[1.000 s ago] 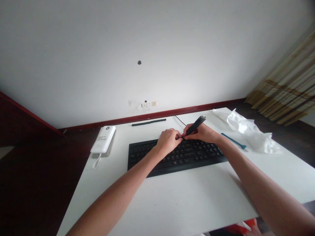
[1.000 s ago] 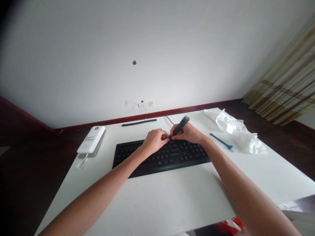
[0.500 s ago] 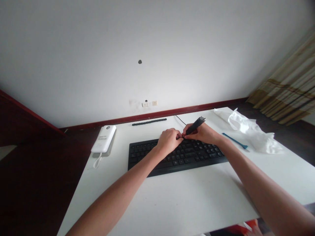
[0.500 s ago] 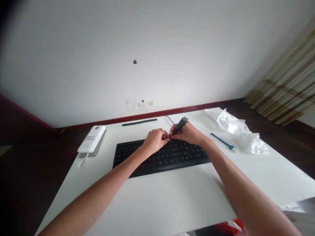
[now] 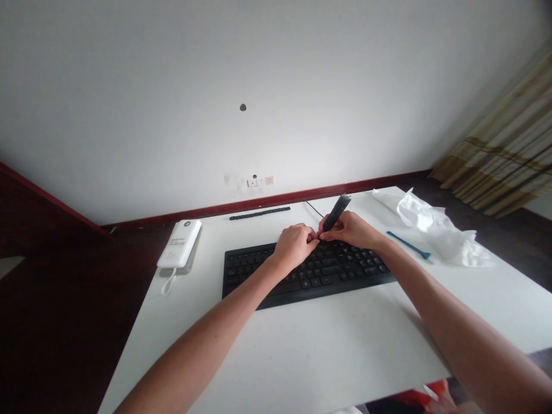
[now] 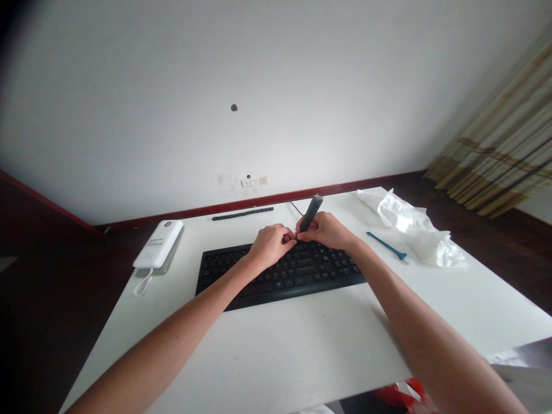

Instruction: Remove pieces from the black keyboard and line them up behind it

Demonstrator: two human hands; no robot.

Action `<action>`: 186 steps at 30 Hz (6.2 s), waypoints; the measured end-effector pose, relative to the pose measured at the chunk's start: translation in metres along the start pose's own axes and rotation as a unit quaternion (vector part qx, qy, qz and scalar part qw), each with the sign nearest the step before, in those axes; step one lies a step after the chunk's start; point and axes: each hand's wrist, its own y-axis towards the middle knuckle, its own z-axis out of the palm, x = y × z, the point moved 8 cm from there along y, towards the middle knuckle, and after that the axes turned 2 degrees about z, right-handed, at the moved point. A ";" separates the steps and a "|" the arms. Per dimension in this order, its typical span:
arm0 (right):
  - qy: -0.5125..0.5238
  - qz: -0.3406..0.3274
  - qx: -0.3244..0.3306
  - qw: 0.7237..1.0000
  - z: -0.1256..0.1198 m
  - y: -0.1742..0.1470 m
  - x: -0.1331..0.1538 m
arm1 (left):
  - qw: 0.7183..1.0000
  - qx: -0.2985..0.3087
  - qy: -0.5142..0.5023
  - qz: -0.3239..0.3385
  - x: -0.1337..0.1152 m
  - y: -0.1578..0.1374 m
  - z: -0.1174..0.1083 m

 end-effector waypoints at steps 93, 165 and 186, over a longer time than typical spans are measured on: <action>-0.051 -0.033 0.030 0.998 -0.025 -0.004 -0.010 | 0.994 0.042 0.093 0.027 -0.017 0.013 0.009; 0.024 0.007 0.037 0.999 -0.012 -0.002 -0.011 | 0.997 0.028 0.068 0.030 -0.018 0.008 0.013; 0.071 0.107 -0.026 0.991 -0.013 0.000 -0.022 | 1.000 0.027 0.009 -0.007 -0.012 0.011 0.010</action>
